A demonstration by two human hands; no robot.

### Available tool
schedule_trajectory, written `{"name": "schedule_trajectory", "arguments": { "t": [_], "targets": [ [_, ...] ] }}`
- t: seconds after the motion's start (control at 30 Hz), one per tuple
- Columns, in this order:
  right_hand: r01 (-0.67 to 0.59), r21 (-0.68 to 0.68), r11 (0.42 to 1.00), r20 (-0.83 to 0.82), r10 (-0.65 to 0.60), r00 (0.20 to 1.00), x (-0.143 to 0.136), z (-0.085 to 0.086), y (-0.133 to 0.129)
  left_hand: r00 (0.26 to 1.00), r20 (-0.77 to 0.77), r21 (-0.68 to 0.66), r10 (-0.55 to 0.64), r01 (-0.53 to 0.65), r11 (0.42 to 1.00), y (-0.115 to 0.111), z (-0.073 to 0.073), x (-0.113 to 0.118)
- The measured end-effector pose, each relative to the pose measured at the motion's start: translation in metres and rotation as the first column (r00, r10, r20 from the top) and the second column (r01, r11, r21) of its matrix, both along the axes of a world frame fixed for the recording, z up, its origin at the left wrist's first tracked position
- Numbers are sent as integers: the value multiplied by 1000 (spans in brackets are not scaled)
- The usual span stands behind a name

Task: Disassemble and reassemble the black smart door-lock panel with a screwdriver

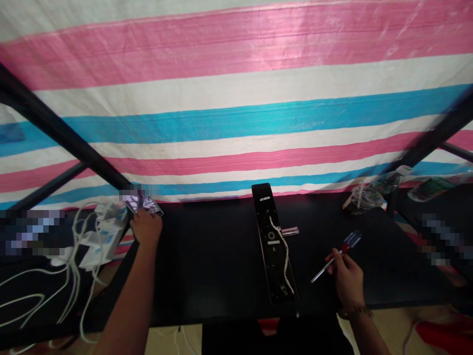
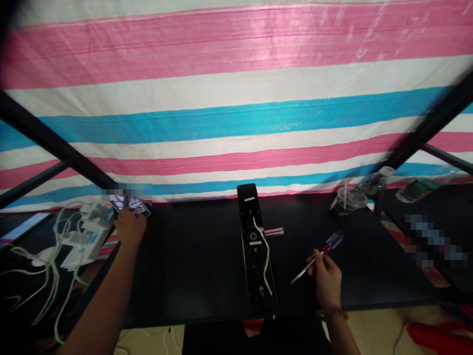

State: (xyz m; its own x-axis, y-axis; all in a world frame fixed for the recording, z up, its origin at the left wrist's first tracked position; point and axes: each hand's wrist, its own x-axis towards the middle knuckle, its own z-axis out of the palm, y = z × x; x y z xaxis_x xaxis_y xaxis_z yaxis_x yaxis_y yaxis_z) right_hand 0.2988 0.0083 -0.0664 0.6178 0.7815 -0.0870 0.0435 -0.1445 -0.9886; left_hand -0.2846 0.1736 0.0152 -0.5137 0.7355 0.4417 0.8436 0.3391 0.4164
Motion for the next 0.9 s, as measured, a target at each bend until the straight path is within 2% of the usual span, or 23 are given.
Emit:
{"name": "schedule_trajectory", "arguments": {
  "t": [0.13, 0.2, 0.27, 0.3, 0.33, 0.4, 0.43, 0.47, 0.5, 0.57, 0.67, 0.9],
  "targets": [
    [5, -16, 1000, 35, -5, 999, -4, 1, 5, 996, -37, 85, 86, -83, 993, 20, 32, -17],
    [-5, -34, 999, 53, 6, 999, -5, 0, 6, 991, -38, 167, 131, -123, 978, 18, 44, -16],
    [-8, -44, 999, 68, 11, 998, -5, -1, 6, 993, 20, 230, 117, -119, 966, 4, 44, -1],
    [-4, -43, 999, 76, 7, 997, -5, -1, 7, 994, 80, 235, 70, -87, 968, -8, 38, 14],
    [3, -39, 999, 83, 1, 997, -5, -2, 7, 986, 154, 151, -57, 33, 988, -21, 28, 33],
    [16, -25, 1000, 91, -13, 996, -5, -3, 8, 952, 210, 50, -221, 216, 975, -53, -2, 81],
    [19, -19, 1000, 91, -18, 996, -5, -4, 8, 923, 239, 15, -301, 306, 952, -69, -20, 106],
    [20, -16, 1000, 91, -19, 996, -5, -4, 9, 862, 272, -6, -428, 447, 895, -85, -37, 130],
    [18, -17, 1000, 92, -17, 996, -5, -4, 9, 812, 275, -7, -515, 537, 843, -100, -53, 152],
    [-1, -33, 999, 98, 4, 995, -4, -3, 8, 799, 219, 9, -560, 572, 820, -121, -75, 184],
    [-18, -45, 999, 97, 23, 995, -4, 0, 7, 822, 149, -6, -550, 557, 831, -132, -84, 202],
    [-25, -72, 997, 106, 32, 994, -5, 5, 5, 783, 232, -22, -577, 597, 802, -127, -76, 183]
  ]
}}
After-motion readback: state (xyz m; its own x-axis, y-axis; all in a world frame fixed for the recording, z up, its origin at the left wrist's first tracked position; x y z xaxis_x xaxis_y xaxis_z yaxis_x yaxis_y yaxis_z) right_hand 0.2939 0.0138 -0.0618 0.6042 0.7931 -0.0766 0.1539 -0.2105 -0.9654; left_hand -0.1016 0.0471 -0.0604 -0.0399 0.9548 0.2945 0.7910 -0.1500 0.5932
